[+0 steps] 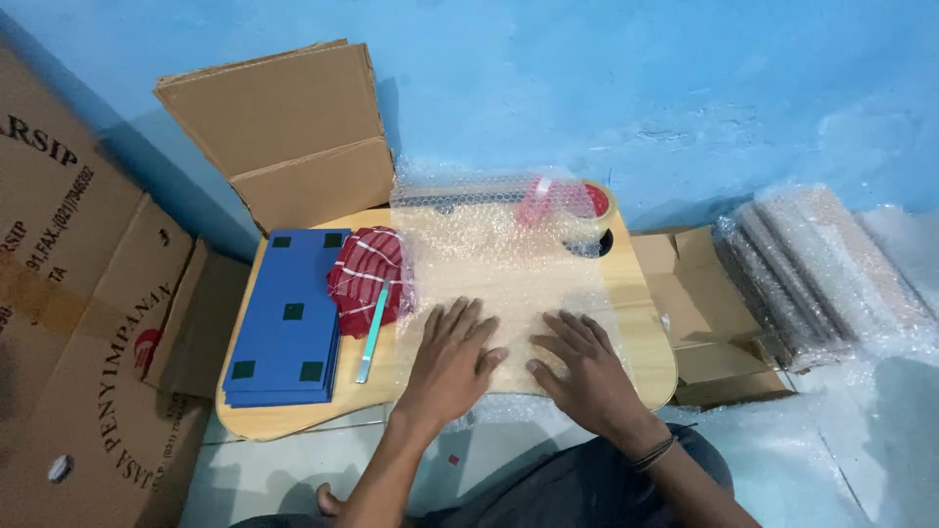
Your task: Cleaning a small mirror, wrapping it in bubble wrap, and preparing a cardboard box for packaging.
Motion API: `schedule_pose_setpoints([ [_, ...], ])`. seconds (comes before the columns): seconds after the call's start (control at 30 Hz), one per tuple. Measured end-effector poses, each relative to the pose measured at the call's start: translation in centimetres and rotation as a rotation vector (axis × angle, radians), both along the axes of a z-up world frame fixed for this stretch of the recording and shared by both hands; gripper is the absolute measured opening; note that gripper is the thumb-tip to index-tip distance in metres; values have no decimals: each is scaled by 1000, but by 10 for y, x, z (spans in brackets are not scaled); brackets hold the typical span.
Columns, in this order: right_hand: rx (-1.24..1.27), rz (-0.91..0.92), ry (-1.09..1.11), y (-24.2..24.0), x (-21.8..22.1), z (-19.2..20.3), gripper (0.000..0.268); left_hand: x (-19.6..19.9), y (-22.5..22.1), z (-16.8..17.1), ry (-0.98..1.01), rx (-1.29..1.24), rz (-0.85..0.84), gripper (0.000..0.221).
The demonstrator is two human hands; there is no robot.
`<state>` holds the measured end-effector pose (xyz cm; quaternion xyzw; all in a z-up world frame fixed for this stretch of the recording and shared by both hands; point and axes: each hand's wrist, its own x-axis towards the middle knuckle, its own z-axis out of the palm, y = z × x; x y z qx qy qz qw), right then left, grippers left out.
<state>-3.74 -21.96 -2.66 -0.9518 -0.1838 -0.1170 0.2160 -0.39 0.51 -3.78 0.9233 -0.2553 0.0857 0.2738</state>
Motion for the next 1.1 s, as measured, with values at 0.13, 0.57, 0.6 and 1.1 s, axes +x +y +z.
schedule_pose_setpoints([
  [0.13, 46, -11, 23, 3, -2, 7, 36, -3, 0, 2, -1, 2, 10, 43],
  [0.57, -58, -26, 23, -13, -4, -7, 52, -7, -1, -5, 51, 83, 35, 60],
  [0.6, -59, -22, 5, -12, -3, -7, 52, -7, 1, -4, 58, 82, 34, 60],
  [1.1, 18, 3, 15, -15, -2, -3, 50, -34, 44, 48, -19, -229, 334, 56],
])
